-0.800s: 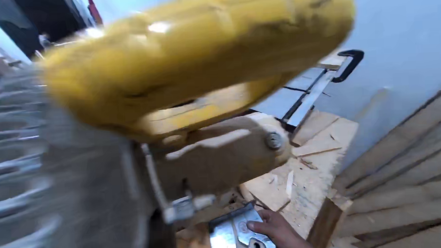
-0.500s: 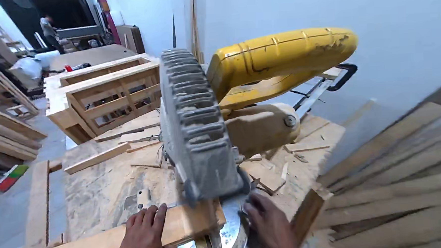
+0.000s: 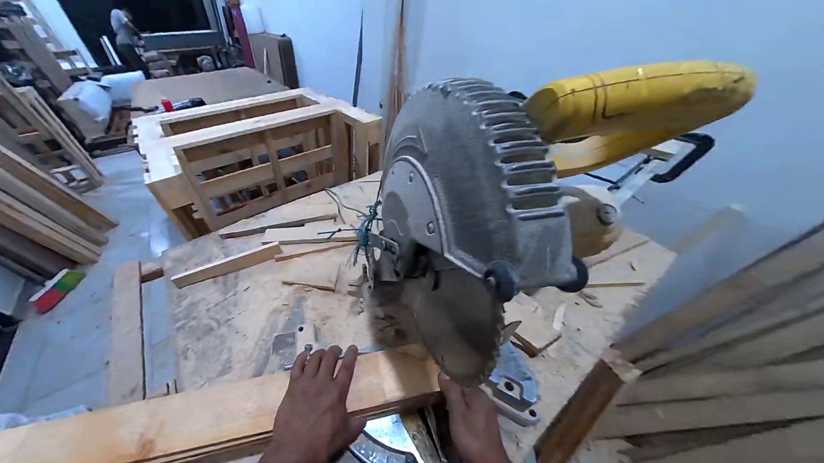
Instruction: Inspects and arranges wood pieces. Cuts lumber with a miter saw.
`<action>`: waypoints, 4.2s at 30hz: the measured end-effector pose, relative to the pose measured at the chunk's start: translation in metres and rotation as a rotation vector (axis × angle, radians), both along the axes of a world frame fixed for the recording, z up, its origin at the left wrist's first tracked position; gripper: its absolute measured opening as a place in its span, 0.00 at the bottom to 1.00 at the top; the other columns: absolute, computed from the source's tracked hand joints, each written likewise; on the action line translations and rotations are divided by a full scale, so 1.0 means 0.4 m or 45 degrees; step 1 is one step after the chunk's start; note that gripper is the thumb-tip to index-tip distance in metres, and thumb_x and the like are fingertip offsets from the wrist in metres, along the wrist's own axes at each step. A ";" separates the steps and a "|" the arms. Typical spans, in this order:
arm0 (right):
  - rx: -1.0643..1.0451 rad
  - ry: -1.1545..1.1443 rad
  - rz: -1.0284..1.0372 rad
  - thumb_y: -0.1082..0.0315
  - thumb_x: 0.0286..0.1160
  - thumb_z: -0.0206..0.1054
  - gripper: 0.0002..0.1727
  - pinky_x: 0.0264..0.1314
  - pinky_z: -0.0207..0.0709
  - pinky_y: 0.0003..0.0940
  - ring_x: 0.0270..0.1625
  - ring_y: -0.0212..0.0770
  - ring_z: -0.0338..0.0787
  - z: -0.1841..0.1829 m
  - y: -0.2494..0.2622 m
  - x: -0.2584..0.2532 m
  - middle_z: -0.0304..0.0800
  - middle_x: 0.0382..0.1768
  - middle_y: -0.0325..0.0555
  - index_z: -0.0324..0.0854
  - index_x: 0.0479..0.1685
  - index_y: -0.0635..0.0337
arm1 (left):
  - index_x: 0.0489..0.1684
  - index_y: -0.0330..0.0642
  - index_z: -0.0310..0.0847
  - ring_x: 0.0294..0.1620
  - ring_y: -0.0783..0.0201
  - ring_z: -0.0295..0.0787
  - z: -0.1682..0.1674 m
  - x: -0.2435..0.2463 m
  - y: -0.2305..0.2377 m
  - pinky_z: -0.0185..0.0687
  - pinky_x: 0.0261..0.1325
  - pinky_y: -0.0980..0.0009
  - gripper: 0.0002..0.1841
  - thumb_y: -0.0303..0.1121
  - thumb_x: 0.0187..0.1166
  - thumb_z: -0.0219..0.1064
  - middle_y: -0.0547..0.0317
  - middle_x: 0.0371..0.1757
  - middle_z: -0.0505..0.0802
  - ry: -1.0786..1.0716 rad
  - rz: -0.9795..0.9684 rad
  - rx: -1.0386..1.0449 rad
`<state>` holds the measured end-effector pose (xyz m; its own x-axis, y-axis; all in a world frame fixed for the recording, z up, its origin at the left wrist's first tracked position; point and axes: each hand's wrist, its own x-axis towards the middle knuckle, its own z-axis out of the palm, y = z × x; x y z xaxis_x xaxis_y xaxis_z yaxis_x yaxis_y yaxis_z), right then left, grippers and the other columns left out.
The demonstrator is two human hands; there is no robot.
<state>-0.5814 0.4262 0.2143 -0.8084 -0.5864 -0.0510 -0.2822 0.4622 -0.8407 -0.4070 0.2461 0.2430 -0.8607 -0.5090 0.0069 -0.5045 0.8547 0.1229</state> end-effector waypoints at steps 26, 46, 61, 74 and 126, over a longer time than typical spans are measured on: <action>0.016 -0.095 0.211 0.41 0.87 0.51 0.37 0.71 0.81 0.53 0.64 0.51 0.91 -0.033 -0.029 0.050 0.92 0.61 0.54 0.70 0.87 0.57 | 0.89 0.48 0.65 0.74 0.41 0.81 -0.066 0.125 -0.054 0.79 0.69 0.41 0.65 0.77 0.43 0.79 0.44 0.73 0.84 0.100 -0.033 -0.225; -0.209 -0.109 0.331 0.47 0.89 0.49 0.34 0.80 0.75 0.46 0.73 0.42 0.87 -0.069 -0.007 0.019 0.89 0.69 0.51 0.73 0.84 0.61 | 0.88 0.43 0.63 0.76 0.38 0.77 -0.002 0.014 -0.017 0.66 0.81 0.41 0.63 0.74 0.47 0.77 0.40 0.75 0.83 -0.119 0.025 -0.045; -0.157 1.379 0.267 0.35 0.62 0.73 0.39 0.65 0.79 0.56 0.65 0.48 0.87 0.895 0.065 -0.231 0.89 0.59 0.50 0.81 0.68 0.53 | 0.90 0.45 0.60 0.78 0.40 0.76 -0.004 0.014 -0.003 0.65 0.81 0.41 0.64 0.78 0.49 0.72 0.40 0.76 0.81 -0.219 0.076 -0.042; 0.753 1.308 0.848 0.50 0.61 0.80 0.14 0.16 0.71 0.47 0.17 0.38 0.78 0.914 0.012 -0.148 0.76 0.14 0.35 0.80 0.22 0.42 | 0.85 0.49 0.70 0.74 0.47 0.81 -0.056 0.047 -0.013 0.70 0.79 0.45 0.53 0.81 0.73 0.30 0.49 0.69 0.87 -0.004 0.040 -0.131; 0.224 1.692 0.626 0.54 0.57 0.68 0.16 0.27 0.78 0.52 0.28 0.55 0.89 0.478 0.297 -0.057 0.86 0.25 0.52 0.84 0.29 0.60 | 0.69 0.43 0.81 0.67 0.50 0.85 -0.084 0.034 -0.005 0.75 0.75 0.52 0.34 0.61 0.79 0.48 0.51 0.62 0.90 0.200 0.107 -0.269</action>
